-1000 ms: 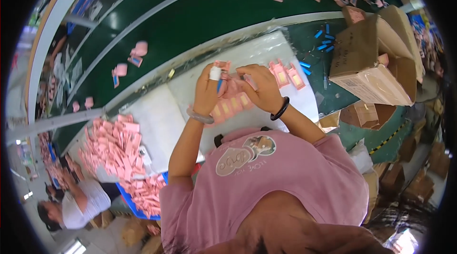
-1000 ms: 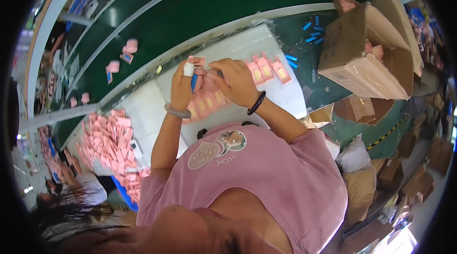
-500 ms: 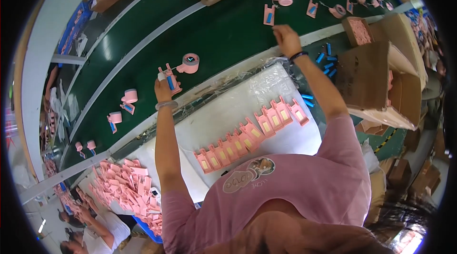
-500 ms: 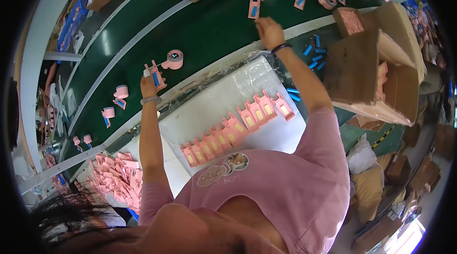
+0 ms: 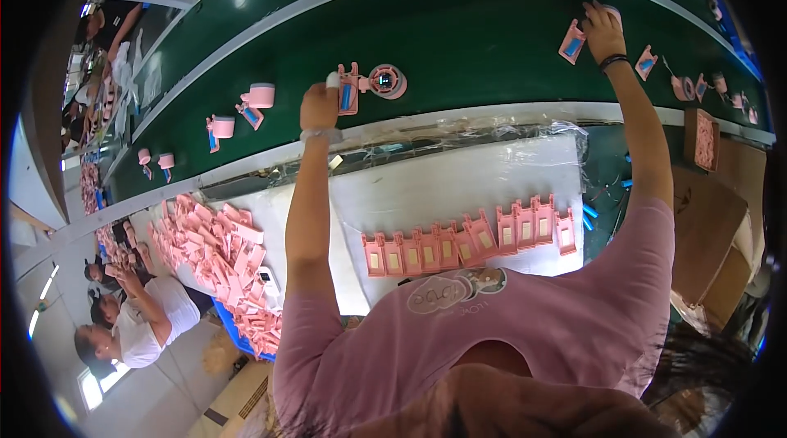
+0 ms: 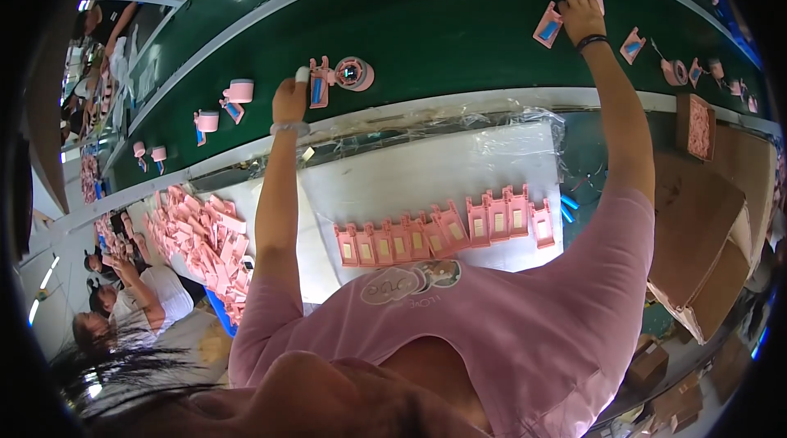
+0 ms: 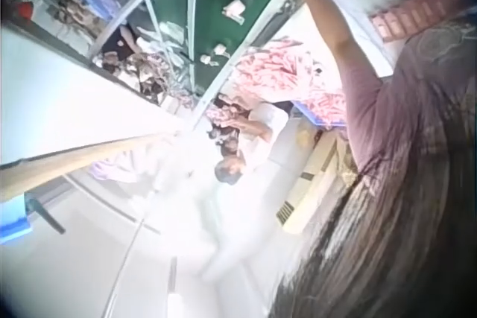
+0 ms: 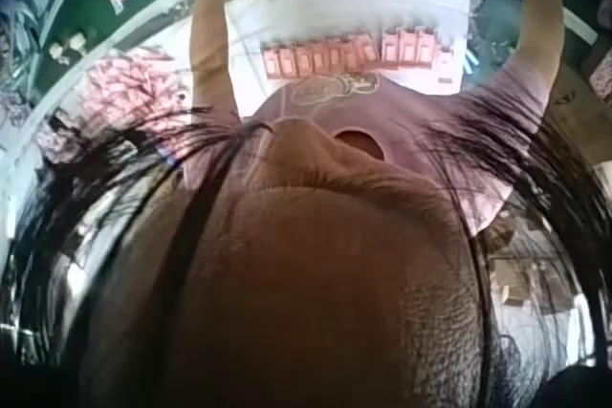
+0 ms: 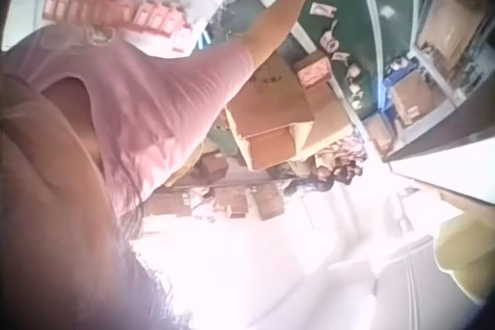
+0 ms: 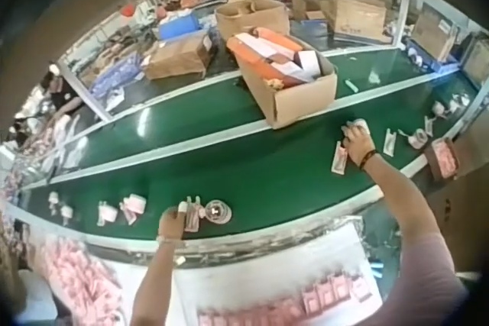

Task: The person applies small white labels to pink plastic components by hand, then marks the labels with a pen.

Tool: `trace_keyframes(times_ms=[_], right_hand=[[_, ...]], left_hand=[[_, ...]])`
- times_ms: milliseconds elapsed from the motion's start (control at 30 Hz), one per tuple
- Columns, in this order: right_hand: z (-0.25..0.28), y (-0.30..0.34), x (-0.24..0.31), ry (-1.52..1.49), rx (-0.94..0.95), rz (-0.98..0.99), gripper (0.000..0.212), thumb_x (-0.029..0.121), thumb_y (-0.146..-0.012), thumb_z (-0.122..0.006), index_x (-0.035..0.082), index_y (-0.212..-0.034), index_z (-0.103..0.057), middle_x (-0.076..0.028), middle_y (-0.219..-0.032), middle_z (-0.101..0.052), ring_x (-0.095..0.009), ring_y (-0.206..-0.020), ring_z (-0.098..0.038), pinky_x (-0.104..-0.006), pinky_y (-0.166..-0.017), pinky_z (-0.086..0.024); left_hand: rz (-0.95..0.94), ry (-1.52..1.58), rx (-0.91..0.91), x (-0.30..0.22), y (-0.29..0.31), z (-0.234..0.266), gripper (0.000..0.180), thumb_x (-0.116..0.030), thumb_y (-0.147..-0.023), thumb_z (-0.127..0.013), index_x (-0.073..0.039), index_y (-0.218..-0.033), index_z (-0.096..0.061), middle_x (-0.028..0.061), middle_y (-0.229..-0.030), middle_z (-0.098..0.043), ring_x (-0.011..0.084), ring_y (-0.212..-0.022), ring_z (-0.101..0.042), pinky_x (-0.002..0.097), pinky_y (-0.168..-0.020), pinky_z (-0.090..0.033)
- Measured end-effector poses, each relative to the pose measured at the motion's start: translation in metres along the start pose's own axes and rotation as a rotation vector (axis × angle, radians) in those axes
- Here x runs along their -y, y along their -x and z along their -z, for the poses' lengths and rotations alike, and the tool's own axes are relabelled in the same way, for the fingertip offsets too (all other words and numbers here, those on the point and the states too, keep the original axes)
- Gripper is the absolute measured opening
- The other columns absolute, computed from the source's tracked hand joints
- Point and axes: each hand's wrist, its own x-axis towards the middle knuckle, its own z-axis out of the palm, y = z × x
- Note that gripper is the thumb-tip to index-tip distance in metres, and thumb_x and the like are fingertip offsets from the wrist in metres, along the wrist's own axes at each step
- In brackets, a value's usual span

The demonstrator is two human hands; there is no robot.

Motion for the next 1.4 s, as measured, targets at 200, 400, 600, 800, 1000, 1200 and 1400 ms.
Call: trace_keyframes(times_ms=[200, 400, 600, 800, 1000, 1200, 1400], right_hand=[[0.014, 0.022, 0.016, -0.045, -0.065, 0.054, 0.020, 0.014, -0.080, -0.053, 0.010, -0.098, -0.062, -0.006, -0.122, -0.055, -0.023, -0.124, -0.043, -0.0378, -0.098, -0.037], [0.054, 0.055, 0.039, -0.547, -0.415, -0.077, 0.018, 0.005, -0.079, -0.059, 0.008, -0.096, -0.057, -0.010, -0.101, -0.062, -0.031, -0.095, -0.058, -0.0421, -0.084, -0.043], [0.124, 0.090, 0.080, -0.907, -0.517, -0.059, 0.017, 0.000, -0.080, -0.063, 0.004, -0.096, -0.061, -0.012, -0.097, -0.065, -0.028, -0.090, -0.061, -0.0371, -0.082, -0.044], [0.169, 0.143, 0.118, -1.248, -0.448, -0.340, 0.026, 0.003, -0.084, -0.064, -0.002, -0.108, -0.056, -0.014, -0.099, -0.065, -0.020, -0.087, -0.064, -0.0309, -0.080, -0.048], [0.223, 0.163, 0.145, -1.436, -0.407, -0.286, 0.029, 0.001, -0.084, -0.064, -0.002, -0.111, -0.054, -0.013, -0.102, -0.065, -0.018, -0.089, -0.065, -0.0279, -0.080, -0.049], [0.245, 0.173, 0.158, -1.423, -0.393, -0.278, 0.030, -0.002, -0.083, -0.064, -0.001, -0.112, -0.054, -0.012, -0.099, -0.067, -0.018, -0.088, -0.066, -0.0276, -0.079, -0.049], [0.253, 0.177, 0.169, -1.455, -0.338, -0.251, 0.031, -0.003, -0.081, -0.065, -0.001, -0.110, -0.055, -0.012, -0.093, -0.068, -0.018, -0.087, -0.066, -0.0283, -0.078, -0.049]], left_hand=[[-0.008, -0.108, 0.014, -0.024, -0.010, -0.017, 0.035, -0.037, -0.068, -0.071, -0.006, -0.083, -0.066, 0.0188, -0.091, -0.065, 0.0363, -0.090, -0.062, 0.0425, -0.078, -0.051], [0.071, 0.119, 0.056, -0.031, -0.005, -0.006, 0.028, -0.027, -0.070, -0.068, -0.002, -0.079, -0.065, 0.0192, -0.082, -0.066, 0.0328, -0.079, -0.064, 0.0367, -0.073, -0.051], [0.108, 0.296, 0.126, 0.009, -0.004, -0.007, 0.026, -0.024, -0.076, -0.063, 0.001, -0.082, -0.065, 0.0180, -0.078, -0.065, 0.0318, -0.073, -0.064, 0.0375, -0.065, -0.048], [0.021, 0.008, 0.127, -0.001, 0.000, 0.004, 0.024, -0.025, -0.075, -0.062, -0.002, -0.081, -0.067, 0.0203, -0.079, -0.065, 0.0376, -0.078, -0.063, 0.0431, -0.069, -0.049], [0.016, 0.086, 0.076, 0.008, 0.001, 0.007, 0.023, -0.025, -0.075, -0.061, -0.002, -0.075, -0.066, 0.0215, -0.076, -0.064, 0.0383, -0.074, -0.063, 0.0435, -0.066, -0.049], [0.049, 0.206, 0.062, 0.015, 0.000, 0.009, 0.024, -0.024, -0.073, -0.064, -0.001, -0.071, -0.066, 0.0216, -0.069, -0.062, 0.0370, -0.068, -0.062, 0.0425, -0.063, -0.048], [0.090, 0.293, 0.045, 0.029, -0.005, 0.009, 0.028, -0.030, -0.073, -0.066, -0.002, -0.071, -0.066, 0.0198, -0.067, -0.062, 0.0358, -0.066, -0.062, 0.0412, -0.062, -0.048]])
